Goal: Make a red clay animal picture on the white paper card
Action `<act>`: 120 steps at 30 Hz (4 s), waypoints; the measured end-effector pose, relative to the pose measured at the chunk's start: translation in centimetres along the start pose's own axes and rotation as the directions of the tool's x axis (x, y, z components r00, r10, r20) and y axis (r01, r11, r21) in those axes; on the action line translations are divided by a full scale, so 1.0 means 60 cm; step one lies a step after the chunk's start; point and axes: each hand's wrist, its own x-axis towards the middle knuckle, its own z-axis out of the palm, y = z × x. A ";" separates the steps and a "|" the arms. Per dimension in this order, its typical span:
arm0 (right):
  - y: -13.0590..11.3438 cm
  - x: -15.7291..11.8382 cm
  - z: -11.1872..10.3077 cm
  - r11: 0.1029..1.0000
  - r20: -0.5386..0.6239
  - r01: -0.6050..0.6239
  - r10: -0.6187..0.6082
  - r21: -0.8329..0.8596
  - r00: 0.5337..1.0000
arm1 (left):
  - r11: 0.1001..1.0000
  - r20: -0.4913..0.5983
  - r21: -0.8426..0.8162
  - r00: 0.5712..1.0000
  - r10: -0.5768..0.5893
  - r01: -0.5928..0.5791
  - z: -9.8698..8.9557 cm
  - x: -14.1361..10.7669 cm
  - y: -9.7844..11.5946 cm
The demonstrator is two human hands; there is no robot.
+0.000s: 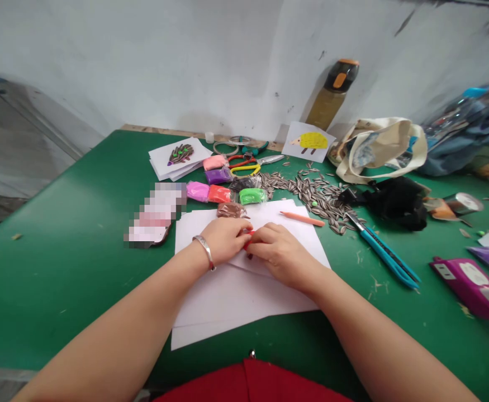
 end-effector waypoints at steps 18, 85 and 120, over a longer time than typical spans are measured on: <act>-0.007 -0.009 -0.024 0.992 0.030 -0.059 0.056 0.114 0.998 | 1.000 0.006 0.027 1.000 -0.011 0.010 0.000 -0.001 0.000; 0.017 -0.009 -0.032 0.931 0.144 -0.365 0.363 -0.007 0.921 | 0.946 0.088 0.306 0.993 0.081 -0.105 -0.031 -0.068 0.043; 0.032 -0.014 -0.033 0.928 -0.064 -0.372 0.370 -0.015 0.927 | 0.878 -0.230 0.403 0.900 0.370 -0.258 0.069 -0.077 0.007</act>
